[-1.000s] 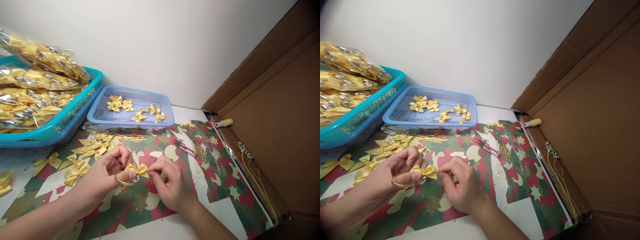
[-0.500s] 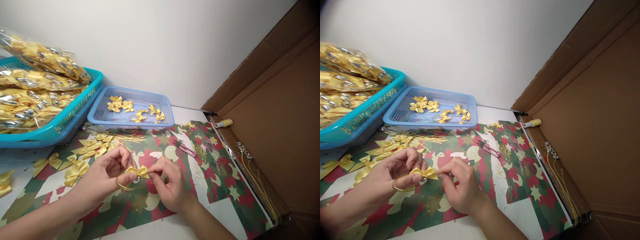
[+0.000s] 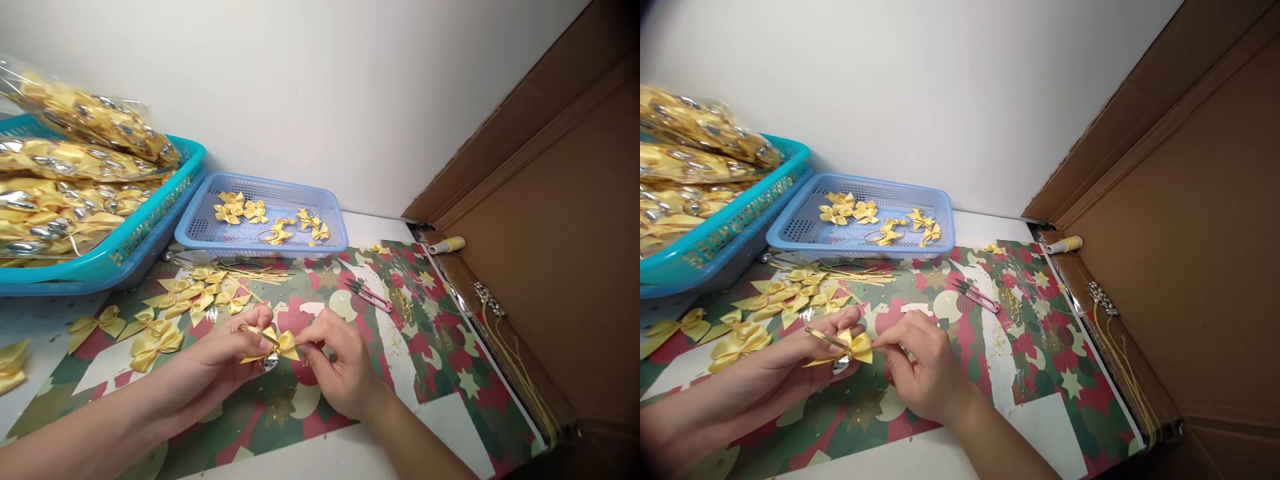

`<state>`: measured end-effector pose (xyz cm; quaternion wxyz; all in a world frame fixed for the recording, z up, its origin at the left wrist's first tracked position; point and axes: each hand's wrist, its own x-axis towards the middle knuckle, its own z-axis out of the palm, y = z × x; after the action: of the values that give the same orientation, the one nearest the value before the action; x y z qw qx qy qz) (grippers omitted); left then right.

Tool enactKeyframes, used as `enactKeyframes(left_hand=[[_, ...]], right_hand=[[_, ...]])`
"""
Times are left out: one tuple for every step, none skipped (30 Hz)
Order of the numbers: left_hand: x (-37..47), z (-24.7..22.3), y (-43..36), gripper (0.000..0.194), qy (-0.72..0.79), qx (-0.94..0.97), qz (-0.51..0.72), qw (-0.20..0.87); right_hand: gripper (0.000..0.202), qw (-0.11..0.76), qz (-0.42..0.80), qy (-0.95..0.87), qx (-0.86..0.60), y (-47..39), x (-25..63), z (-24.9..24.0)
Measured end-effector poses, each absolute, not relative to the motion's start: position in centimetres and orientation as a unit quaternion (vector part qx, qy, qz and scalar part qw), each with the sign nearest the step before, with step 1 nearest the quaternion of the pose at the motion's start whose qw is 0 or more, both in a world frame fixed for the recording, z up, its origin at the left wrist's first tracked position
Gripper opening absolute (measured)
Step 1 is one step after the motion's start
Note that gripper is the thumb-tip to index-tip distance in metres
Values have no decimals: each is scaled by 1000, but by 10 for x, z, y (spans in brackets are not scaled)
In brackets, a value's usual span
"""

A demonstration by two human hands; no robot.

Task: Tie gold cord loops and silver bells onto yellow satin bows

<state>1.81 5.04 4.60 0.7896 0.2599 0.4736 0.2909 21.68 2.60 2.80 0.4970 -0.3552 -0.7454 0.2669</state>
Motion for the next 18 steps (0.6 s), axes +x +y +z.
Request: enactKeyframes(left_hand=[[18,45,51,24,471,251,290,794],[18,45,51,25,469,240,290,799],[18,44,51,25,470,230,291,801],[18,43,51,25,476,223,290,800],[18,42,51,25,481,218,289,798],[18,42,51,23,485,213,292,797],[18,41,50,20,486,210,297,795],[18,41,49,17,485,208,301,795],[18,42,48,14,484,208,305,794],[18,42,47,12,484,210,310,791],[18,43,47,10,488,212,315,786],[19,44,46,10,496,214,320,778],[19,45,46,10,505,214,324,771],[20,47,46,11,513,215,329,763],[20,48,46,12,519,215,334,757],[21,50,46,13,521,216,337,754],[22,51,46,14,521,218,339,752],[23,53,46,13,518,221,342,752]], right_hand=[[21,498,263,-745,-357,26,217,28],[20,499,260,-745,-358,26,216,28],[20,499,256,-745,-360,27,216,29],[20,500,253,-745,-362,27,216,29],[20,499,250,-745,-364,27,216,29],[20,499,247,-746,-366,27,216,30],[20,498,245,-746,-369,26,216,30],[19,496,243,-746,-372,26,215,30],[20,496,241,-746,-374,26,215,31],[20,496,239,-746,-376,26,215,31],[19,496,236,-746,-377,26,215,32],[19,497,234,-745,-378,26,215,32],[19,498,232,-744,-381,26,214,32],[19,498,230,-743,-384,26,214,33],[19,498,229,-741,-389,25,214,33],[19,497,228,-740,-392,25,214,33],[19,497,227,-739,-394,25,214,33],[19,496,227,-740,-394,25,214,33]])
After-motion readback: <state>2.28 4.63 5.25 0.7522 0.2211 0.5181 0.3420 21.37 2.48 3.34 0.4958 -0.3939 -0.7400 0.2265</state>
